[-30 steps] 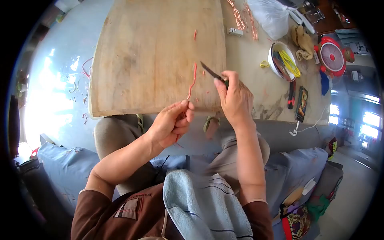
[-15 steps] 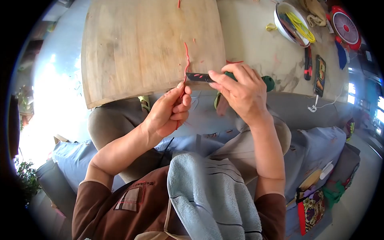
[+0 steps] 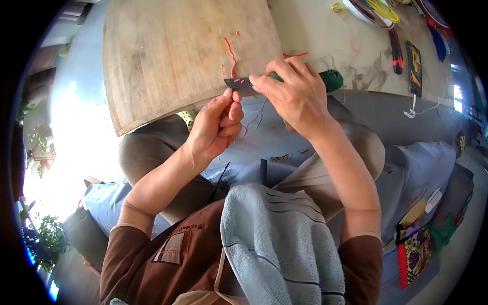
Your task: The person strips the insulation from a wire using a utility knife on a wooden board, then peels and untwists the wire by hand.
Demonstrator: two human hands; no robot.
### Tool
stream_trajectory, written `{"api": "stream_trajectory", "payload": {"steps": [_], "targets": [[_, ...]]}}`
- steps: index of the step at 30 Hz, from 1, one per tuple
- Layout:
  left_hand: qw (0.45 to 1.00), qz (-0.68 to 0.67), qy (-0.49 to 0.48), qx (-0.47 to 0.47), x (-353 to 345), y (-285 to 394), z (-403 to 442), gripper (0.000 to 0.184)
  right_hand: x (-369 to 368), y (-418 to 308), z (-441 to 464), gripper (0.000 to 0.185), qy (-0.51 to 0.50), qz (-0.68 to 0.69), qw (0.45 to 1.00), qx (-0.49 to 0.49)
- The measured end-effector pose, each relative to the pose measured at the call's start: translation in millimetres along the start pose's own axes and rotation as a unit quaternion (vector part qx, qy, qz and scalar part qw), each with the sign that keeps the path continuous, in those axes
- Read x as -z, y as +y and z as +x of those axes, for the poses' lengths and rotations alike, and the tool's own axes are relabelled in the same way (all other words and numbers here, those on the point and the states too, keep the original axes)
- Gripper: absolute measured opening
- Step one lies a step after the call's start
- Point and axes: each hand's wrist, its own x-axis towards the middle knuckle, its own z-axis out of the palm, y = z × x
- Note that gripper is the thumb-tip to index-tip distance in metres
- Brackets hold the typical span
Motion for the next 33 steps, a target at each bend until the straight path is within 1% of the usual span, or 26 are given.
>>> {"api": "stream_trajectory", "payload": {"steps": [2,8,11,14,17,20,23,24,26,29,32,33], "targets": [[1.000,0.002,0.001,-0.002,0,0,1,0.024,3,-1,1,0.016,-0.011,-0.016,1.000,0.010],[1.000,-0.002,0.022,-0.004,-4,-1,1,0.023,7,-3,1,0.012,-0.035,0.000,0.999,-0.003],[1.000,-0.005,0.015,0.002,-4,-1,1,0.022,2,-2,1,0.011,-0.022,0.012,1.000,-0.014],[1.000,-0.004,0.011,0.014,-2,-1,3,0.023,-5,0,1,0.011,-0.004,-0.025,0.999,-0.019],[1.000,-0.004,0.012,0.001,-4,-2,3,0.020,-5,0,4,0.009,0.007,-0.015,1.000,-0.022],[1.000,0.001,0.011,-0.008,-6,-2,2,0.018,-3,4,4,0.007,-0.002,0.025,1.000,-0.004],[1.000,0.017,0.016,-0.007,-4,-2,5,0.017,13,-9,2,0.016,-0.047,0.026,0.999,-0.008],[1.000,0.016,-0.001,-0.014,-4,-3,5,0.018,15,-9,0,0.016,-0.044,0.016,0.999,-0.010],[1.000,0.013,-0.001,-0.013,-5,-3,4,0.018,19,-8,-6,0.016,-0.033,-0.010,0.999,-0.020],[1.000,0.006,-0.007,-0.010,-4,-3,5,0.018,15,-15,-16,0.017,0.010,0.014,0.998,-0.058],[1.000,0.015,-0.012,-0.005,-1,-2,5,0.018,2,-20,-19,0.017,0.058,-0.025,0.997,-0.036],[1.000,0.020,-0.009,-0.003,0,-2,4,0.018,1,-21,-19,0.017,0.056,-0.033,0.997,-0.036]]}}
